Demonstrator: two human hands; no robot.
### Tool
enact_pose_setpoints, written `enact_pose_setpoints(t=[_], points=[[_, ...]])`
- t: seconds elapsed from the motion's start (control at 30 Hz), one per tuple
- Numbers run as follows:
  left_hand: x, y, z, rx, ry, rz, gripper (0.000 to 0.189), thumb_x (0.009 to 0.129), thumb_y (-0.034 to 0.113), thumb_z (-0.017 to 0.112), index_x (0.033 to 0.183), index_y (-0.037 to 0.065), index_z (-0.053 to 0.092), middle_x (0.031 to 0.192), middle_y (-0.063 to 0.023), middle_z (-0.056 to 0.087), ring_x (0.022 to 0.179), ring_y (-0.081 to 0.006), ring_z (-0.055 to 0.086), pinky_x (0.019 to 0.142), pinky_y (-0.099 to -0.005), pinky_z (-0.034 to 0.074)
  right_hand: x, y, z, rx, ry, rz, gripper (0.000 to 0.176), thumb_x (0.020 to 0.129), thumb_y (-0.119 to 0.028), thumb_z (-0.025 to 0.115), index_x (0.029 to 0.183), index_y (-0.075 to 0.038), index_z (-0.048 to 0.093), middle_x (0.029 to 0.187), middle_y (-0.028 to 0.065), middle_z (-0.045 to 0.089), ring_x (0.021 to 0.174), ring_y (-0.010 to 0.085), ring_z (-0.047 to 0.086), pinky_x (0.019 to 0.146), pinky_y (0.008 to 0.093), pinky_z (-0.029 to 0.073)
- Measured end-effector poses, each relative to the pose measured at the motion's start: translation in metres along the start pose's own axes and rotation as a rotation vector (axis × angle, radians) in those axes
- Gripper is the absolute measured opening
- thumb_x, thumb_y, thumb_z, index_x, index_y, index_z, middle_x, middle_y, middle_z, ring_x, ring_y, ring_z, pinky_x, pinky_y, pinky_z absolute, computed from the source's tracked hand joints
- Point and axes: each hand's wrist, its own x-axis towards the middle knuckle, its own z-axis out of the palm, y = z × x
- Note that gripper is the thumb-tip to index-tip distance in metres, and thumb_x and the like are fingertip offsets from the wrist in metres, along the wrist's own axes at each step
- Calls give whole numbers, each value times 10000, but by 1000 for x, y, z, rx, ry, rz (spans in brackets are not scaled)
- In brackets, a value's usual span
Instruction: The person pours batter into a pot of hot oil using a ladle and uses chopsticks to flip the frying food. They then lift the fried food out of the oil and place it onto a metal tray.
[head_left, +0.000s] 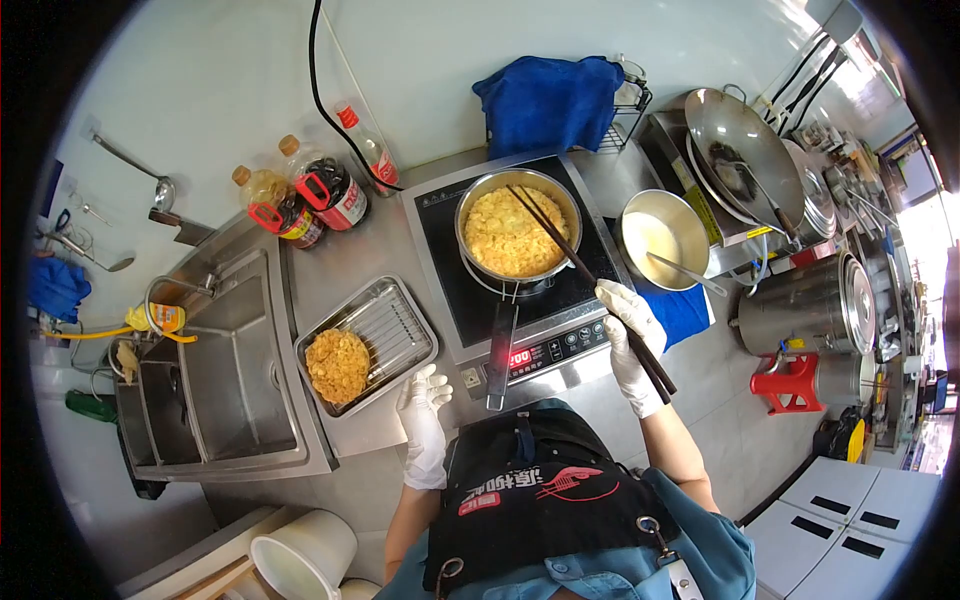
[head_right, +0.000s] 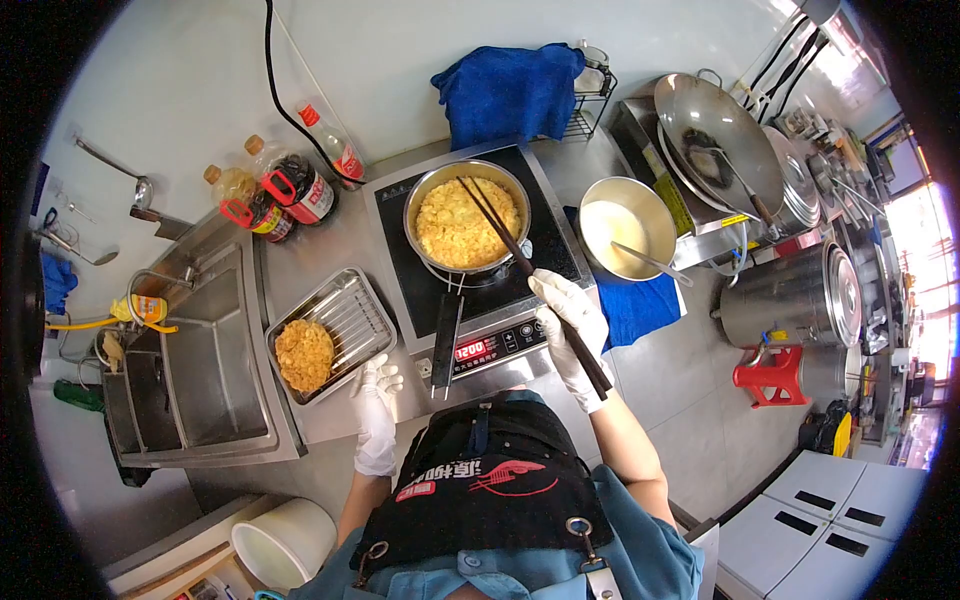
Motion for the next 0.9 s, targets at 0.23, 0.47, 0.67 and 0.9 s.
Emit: enact_pose_setpoints(t=[0.23,0.47,0.67,0.9], points=[[1,-1,4,13,-9,-1,331,939,245,478,1075,-45,563,809,-96,615,657,-142,588,613,-243,480,4,-9,4,-25,-161,41,275,806,-119,638,1069,-38,634,1086,140,611,987,242,593,871,294,453],[1,-4,2,15,-21,10,338,942,249,473,1088,-45,554,813,-96,611,658,-139,586,613,-240,479,-1,2,7,15,-226,82,284,837,-164,614,1093,-42,620,1110,143,598,1007,253,582,883,301,445],[0,-5,2,7,-5,1,336,938,249,478,1081,-44,560,813,-97,614,661,-143,588,615,-244,481,-4,5,7,19,-220,77,281,834,-168,618,1093,-59,624,1110,139,599,1006,254,582,884,299,445],[1,-5,5,10,2,-10,319,935,239,483,1072,-37,567,811,-94,616,662,-145,590,616,-246,481,-3,4,7,19,-212,73,278,831,-159,620,1091,-57,625,1108,137,600,1002,248,584,882,296,446]])
